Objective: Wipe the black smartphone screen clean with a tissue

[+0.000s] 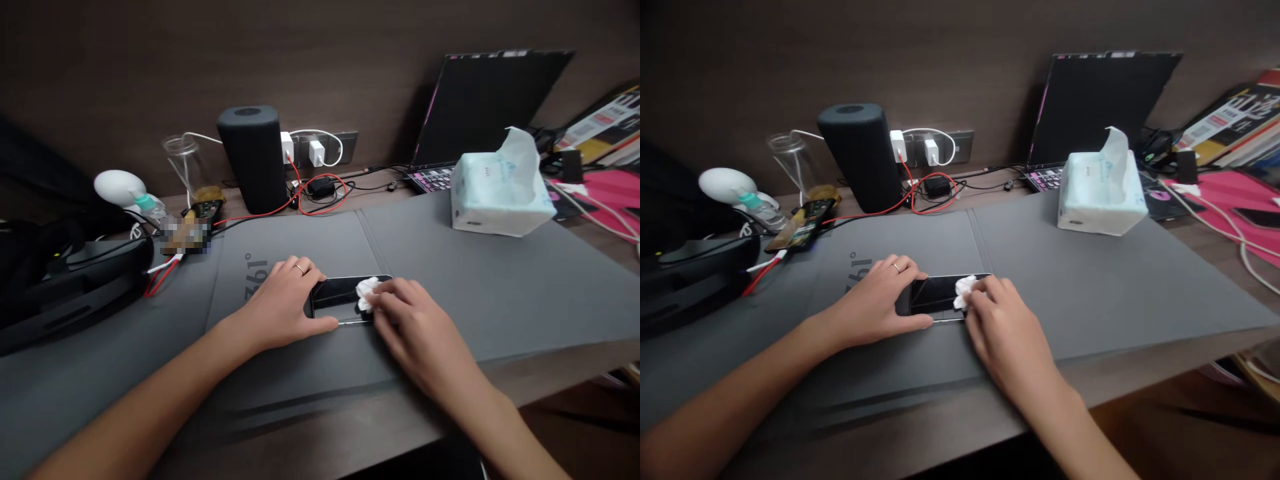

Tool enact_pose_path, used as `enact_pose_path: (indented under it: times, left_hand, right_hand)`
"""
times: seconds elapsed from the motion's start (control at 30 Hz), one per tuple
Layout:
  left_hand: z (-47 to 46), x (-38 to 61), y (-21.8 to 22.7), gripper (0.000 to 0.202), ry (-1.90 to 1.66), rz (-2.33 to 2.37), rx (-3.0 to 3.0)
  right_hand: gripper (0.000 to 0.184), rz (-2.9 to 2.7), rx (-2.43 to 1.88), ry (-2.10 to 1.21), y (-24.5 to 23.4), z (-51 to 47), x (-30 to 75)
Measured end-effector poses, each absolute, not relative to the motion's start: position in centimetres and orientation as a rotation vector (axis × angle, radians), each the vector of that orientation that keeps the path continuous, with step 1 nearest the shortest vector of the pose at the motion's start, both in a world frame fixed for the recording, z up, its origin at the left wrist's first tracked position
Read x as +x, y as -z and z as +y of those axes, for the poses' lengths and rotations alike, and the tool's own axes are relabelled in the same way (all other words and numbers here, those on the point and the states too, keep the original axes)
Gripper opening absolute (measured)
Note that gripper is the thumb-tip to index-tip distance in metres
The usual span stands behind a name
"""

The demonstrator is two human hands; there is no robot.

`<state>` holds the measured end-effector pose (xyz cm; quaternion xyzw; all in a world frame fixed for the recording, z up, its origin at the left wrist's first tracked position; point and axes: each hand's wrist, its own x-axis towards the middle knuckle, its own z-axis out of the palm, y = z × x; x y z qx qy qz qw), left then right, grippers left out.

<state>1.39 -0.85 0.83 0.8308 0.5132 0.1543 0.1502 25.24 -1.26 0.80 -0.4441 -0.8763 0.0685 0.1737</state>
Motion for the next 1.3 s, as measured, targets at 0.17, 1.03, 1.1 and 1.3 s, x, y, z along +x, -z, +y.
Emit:
enact_pose_path:
  times: [0.17,1.03,1.1,1.3]
  left_hand:
    - [-0.7,1.3,-0.8,0.044,-0.390,1.436,2.430]
    - [-0.7,1.1,-0.4,0.050,-0.393,1.433,2.482]
    - [-0.7,1.0,-0.4,0.051,-0.405,1.428,2.483]
    - [-0.8,1.0,-0.2,0.047,-0.418,1.449,2.468]
  right_hand:
    - [0.021,-2.481,-1.208,-0.300,-0.7,-2.1,22.5]
    - [0.028,-2.554,-1.306,-0.027,-1.4,-1.1,27.5]
    - [0.028,-2.582,-1.267,-0.035,-1.4,-1.3,26.2]
    - [0.028,-2.622,-1.244,-0.001,-1.3,-1.1,27.2]
